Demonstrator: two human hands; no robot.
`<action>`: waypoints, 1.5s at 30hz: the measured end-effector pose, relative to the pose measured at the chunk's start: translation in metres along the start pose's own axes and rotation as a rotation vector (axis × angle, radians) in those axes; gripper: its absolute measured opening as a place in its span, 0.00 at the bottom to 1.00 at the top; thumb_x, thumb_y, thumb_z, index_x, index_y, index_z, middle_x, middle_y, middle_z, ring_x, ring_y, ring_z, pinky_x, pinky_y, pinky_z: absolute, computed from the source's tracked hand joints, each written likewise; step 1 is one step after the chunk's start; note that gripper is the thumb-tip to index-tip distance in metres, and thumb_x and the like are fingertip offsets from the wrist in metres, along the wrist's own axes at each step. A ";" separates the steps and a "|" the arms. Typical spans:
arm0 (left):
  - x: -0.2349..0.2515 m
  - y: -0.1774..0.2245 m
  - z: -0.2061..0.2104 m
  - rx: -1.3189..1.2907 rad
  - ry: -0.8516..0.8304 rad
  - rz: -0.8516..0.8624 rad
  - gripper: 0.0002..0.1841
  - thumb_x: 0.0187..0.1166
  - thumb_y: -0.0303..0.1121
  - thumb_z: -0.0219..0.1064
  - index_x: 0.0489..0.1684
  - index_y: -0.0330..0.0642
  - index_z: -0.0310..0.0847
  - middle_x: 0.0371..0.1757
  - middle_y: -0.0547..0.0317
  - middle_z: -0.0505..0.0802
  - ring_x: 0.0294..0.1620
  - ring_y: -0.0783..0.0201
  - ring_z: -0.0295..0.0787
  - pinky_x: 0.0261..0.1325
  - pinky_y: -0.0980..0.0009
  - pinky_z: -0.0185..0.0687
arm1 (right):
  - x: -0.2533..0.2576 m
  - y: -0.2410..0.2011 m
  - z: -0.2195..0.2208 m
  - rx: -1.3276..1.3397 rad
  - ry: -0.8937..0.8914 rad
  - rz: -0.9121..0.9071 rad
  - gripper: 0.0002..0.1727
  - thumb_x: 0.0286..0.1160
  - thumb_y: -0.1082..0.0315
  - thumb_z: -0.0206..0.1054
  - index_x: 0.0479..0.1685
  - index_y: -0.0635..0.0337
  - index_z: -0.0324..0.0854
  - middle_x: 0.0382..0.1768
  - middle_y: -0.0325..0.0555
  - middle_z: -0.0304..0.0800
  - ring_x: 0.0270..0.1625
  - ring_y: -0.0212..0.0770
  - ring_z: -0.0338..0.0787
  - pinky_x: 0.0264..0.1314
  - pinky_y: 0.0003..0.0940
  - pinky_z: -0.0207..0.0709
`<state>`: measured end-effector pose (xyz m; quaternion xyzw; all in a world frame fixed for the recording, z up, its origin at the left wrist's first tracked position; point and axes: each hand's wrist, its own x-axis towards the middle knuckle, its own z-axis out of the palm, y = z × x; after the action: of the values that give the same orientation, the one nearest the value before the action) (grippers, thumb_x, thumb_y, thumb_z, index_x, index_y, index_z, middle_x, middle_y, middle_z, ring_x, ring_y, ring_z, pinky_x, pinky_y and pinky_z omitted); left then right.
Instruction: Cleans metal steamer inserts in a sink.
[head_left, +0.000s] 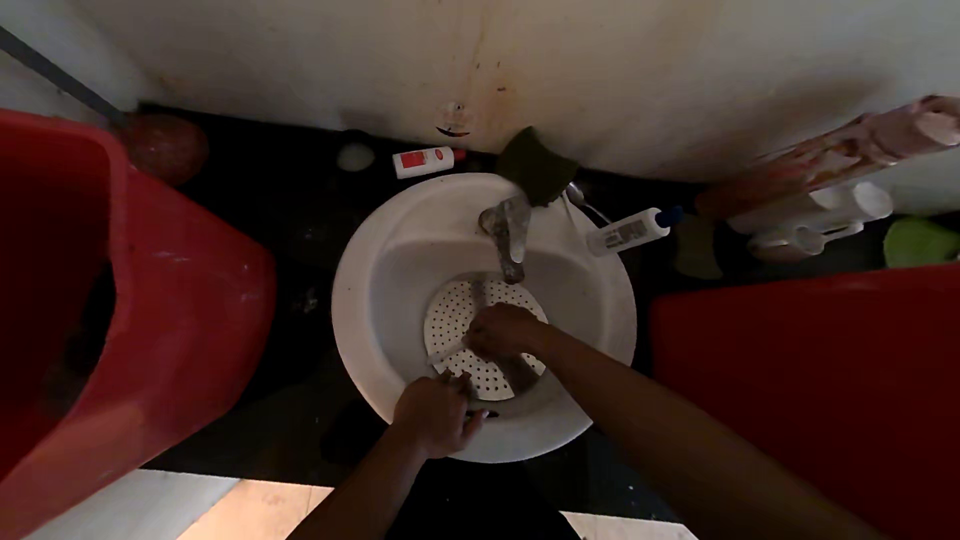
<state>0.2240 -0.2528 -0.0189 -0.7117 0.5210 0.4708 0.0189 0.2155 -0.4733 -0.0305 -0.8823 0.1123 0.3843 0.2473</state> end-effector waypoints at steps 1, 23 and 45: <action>0.000 0.000 0.001 0.000 0.000 0.003 0.40 0.90 0.64 0.30 0.84 0.44 0.71 0.93 0.62 0.66 0.93 0.47 0.59 0.79 0.41 0.70 | 0.001 0.001 -0.003 0.011 0.038 0.043 0.24 0.88 0.42 0.57 0.57 0.48 0.91 0.55 0.51 0.93 0.62 0.56 0.90 0.63 0.67 0.79; 0.002 0.002 -0.001 0.011 -0.034 -0.008 0.41 0.89 0.66 0.29 0.88 0.48 0.67 0.94 0.63 0.64 0.92 0.47 0.61 0.79 0.41 0.70 | -0.003 0.004 -0.010 0.015 0.179 0.267 0.27 0.91 0.41 0.50 0.62 0.47 0.89 0.61 0.55 0.91 0.66 0.60 0.88 0.63 0.67 0.80; 0.057 -0.017 -0.071 -0.388 0.314 -0.239 0.35 0.81 0.53 0.67 0.87 0.50 0.69 0.80 0.40 0.80 0.80 0.39 0.76 0.76 0.37 0.73 | -0.108 0.028 -0.007 0.355 0.443 0.517 0.26 0.92 0.43 0.52 0.56 0.51 0.90 0.50 0.53 0.94 0.55 0.59 0.92 0.57 0.68 0.80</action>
<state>0.2842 -0.3225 -0.0264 -0.8227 0.3301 0.4400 -0.1435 0.1356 -0.4998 0.0433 -0.8301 0.4467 0.2085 0.2606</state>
